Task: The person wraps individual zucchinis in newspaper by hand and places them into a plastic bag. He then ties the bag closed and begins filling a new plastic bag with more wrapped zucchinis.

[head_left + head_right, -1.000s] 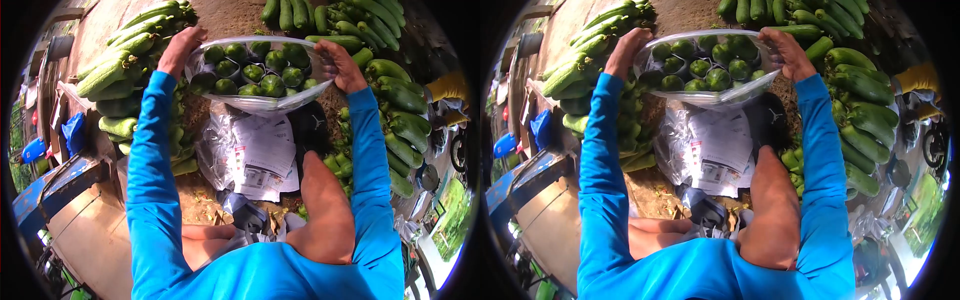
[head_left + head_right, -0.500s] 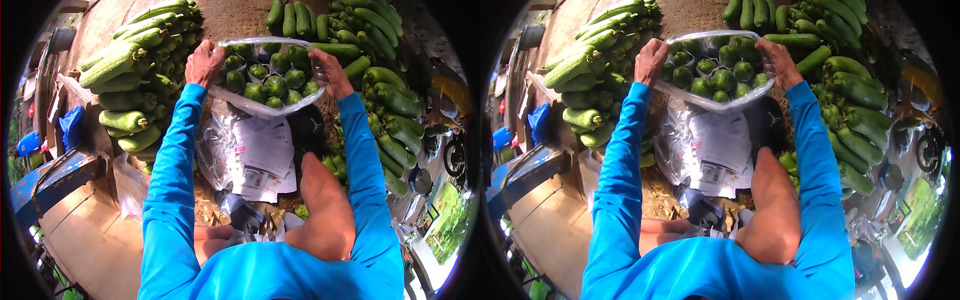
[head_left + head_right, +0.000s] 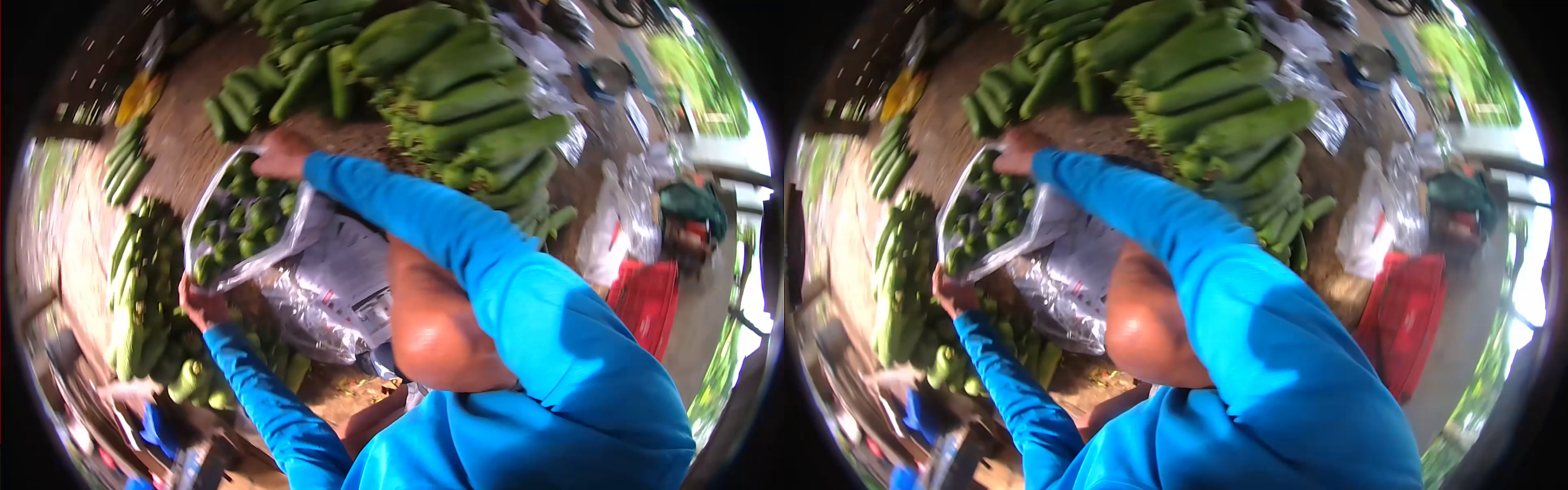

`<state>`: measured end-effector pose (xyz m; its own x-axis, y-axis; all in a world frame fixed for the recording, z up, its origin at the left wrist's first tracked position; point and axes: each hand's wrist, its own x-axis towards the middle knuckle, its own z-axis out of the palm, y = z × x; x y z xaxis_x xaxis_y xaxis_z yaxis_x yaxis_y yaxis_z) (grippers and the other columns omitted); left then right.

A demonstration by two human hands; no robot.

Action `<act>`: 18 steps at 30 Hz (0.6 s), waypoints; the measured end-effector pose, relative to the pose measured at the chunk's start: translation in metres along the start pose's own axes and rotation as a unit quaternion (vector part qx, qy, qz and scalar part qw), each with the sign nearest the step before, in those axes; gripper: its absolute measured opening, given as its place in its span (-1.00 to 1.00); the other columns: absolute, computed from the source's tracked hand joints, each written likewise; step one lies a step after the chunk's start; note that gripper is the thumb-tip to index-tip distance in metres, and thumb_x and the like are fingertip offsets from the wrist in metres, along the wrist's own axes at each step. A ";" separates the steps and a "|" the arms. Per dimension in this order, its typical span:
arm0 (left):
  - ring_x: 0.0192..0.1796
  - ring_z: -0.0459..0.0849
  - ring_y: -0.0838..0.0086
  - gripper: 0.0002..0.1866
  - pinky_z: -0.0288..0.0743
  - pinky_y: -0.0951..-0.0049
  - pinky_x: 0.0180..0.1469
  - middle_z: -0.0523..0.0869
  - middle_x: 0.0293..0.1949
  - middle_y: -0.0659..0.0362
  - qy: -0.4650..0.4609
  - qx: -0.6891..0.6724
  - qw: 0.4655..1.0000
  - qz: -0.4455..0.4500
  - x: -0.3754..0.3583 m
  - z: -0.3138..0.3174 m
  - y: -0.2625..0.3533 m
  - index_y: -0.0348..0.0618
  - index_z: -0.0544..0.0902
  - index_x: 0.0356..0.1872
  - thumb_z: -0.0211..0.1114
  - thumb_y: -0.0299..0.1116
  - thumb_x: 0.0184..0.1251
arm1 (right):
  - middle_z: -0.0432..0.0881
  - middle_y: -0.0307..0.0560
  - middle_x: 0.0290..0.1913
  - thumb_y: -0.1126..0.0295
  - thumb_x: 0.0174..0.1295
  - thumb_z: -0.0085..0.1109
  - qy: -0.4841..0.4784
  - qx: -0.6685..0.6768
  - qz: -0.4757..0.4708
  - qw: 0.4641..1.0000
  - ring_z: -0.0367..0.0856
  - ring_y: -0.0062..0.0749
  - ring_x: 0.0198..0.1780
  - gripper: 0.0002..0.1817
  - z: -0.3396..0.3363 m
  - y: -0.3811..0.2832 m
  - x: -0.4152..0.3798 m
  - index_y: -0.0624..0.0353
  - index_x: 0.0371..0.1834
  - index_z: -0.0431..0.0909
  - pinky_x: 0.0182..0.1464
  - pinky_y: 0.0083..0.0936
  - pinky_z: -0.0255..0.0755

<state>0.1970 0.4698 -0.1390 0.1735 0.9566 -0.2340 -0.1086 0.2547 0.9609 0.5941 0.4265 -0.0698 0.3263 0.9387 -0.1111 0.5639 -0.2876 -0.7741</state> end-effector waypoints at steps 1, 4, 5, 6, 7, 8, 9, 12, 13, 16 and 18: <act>0.10 0.69 0.26 -0.60 0.57 0.20 0.17 0.75 0.00 0.00 -0.014 -0.250 0.956 -0.152 -0.025 0.046 0.051 -0.28 0.62 0.07 0.27 -0.24 0.29 | 0.69 0.20 -0.40 -0.04 -0.05 0.21 0.021 0.034 0.021 0.999 0.71 0.04 -0.28 -0.51 -0.001 -0.007 -0.010 0.24 -0.39 0.71 -0.15 -0.14 0.56; 0.08 0.68 0.31 -0.61 0.52 0.23 0.18 0.75 0.03 0.15 0.072 -0.117 0.989 -0.057 0.025 -0.032 0.003 -0.17 0.65 0.01 0.12 -0.14 0.34 | 0.67 0.22 -0.40 -0.02 0.01 0.23 -0.061 0.133 0.050 0.988 0.70 0.08 -0.30 -0.55 -0.016 -0.012 -0.047 0.21 -0.36 0.70 -0.16 -0.12 0.55; 0.09 0.66 0.33 -0.59 0.50 0.28 0.19 0.73 0.06 0.17 0.105 -0.061 0.992 -0.023 0.017 -0.029 0.007 -0.17 0.62 0.04 0.12 -0.11 0.34 | 0.67 0.20 -0.41 0.00 0.04 0.23 -0.090 0.148 0.047 0.984 0.70 0.03 -0.30 -0.56 -0.021 -0.011 -0.058 0.23 -0.37 0.68 -0.19 -0.13 0.54; 0.09 0.65 0.34 -0.57 0.49 0.34 0.19 0.70 0.09 0.18 0.137 -0.007 0.990 0.013 0.003 -0.014 0.015 -0.17 0.59 0.06 0.12 -0.09 0.34 | 0.66 0.19 -0.42 0.02 0.08 0.23 -0.119 0.163 0.042 0.979 0.71 -0.03 -0.31 -0.56 -0.020 -0.002 -0.066 0.25 -0.37 0.67 -0.22 -0.13 0.53; 0.18 0.56 0.36 -0.59 0.42 0.25 0.23 0.63 0.15 0.20 0.126 -0.057 0.990 -0.025 -0.009 -0.002 0.030 -0.08 0.62 0.10 0.16 -0.11 0.33 | 0.66 0.19 -0.42 0.02 0.08 0.23 -0.110 0.165 0.045 0.979 0.71 -0.03 -0.31 -0.56 -0.017 0.004 -0.074 0.25 -0.37 0.67 -0.22 -0.13 0.53; 0.17 0.57 0.39 -0.58 0.41 0.21 0.26 0.64 0.13 0.24 0.024 0.281 0.940 0.189 -0.013 -0.015 0.017 -0.08 0.57 0.15 0.16 -0.17 0.30 | 0.63 0.12 -0.49 0.02 0.10 0.24 -0.093 0.170 -0.020 0.981 0.67 -0.09 -0.38 -0.58 -0.001 0.019 -0.075 0.24 -0.42 0.64 -0.28 -0.13 0.49; 0.17 0.58 0.39 -0.56 0.42 0.20 0.27 0.65 0.11 0.23 -0.002 0.244 0.954 0.173 -0.016 -0.014 0.023 -0.09 0.54 0.16 0.17 -0.21 0.27 | 0.60 0.05 -0.55 0.03 0.12 0.25 -0.076 0.172 -0.088 0.978 0.64 -0.16 -0.46 -0.59 0.012 0.032 -0.077 0.23 -0.47 0.62 -0.35 -0.14 0.45; 0.11 0.64 0.32 -0.59 0.50 0.15 0.23 0.68 0.07 0.11 0.044 0.235 0.966 0.097 -0.039 0.004 0.041 -0.14 0.55 0.12 0.20 -0.27 0.27 | 0.44 -0.18 -0.68 0.06 0.11 0.31 0.124 0.388 -0.340 0.847 0.44 -0.35 -0.60 -0.63 0.039 0.036 -0.090 0.13 -0.59 0.55 -0.51 -0.26 0.27; 0.10 0.65 0.29 -0.59 0.52 0.13 0.21 0.69 0.06 0.07 0.055 0.104 0.992 0.040 -0.034 0.006 0.044 -0.16 0.56 0.10 0.23 -0.24 0.27 | 0.30 -0.33 -0.71 0.16 0.06 0.34 -0.115 0.457 -0.084 0.878 0.24 -0.50 -0.67 -0.70 -0.035 0.002 -0.124 0.03 -0.65 0.50 -0.60 -0.41 0.07; 0.01 0.68 0.16 -0.65 0.61 0.13 0.02 0.71 -0.03 -0.06 0.108 -0.189 0.970 -0.107 -0.038 0.039 0.094 -0.21 0.61 -0.05 0.28 -0.22 0.21 | 0.23 -0.36 -0.72 0.26 -0.07 0.30 -0.111 0.506 0.148 0.842 0.12 -0.61 -0.70 -0.77 -0.051 -0.019 -0.120 -0.01 -0.70 0.43 -0.63 -0.47 -0.08; -0.21 0.68 0.23 -0.80 0.60 0.23 -0.14 0.73 -0.25 0.06 0.110 -0.186 0.975 -0.049 -0.031 0.048 0.104 -0.14 0.66 -0.31 0.28 -0.24 0.14 | 0.22 -0.35 -0.68 0.20 -0.18 0.34 -0.122 0.513 0.165 0.833 0.17 -0.59 -0.65 -0.78 -0.072 -0.031 -0.121 -0.07 -0.65 0.46 -0.61 -0.49 -0.03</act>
<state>0.2276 0.4602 -0.0244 -0.0094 0.9219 -0.3874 -0.4561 0.3408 0.8221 0.5913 0.3079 0.0121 0.1003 0.8874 -0.4499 -0.5126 -0.3414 -0.7878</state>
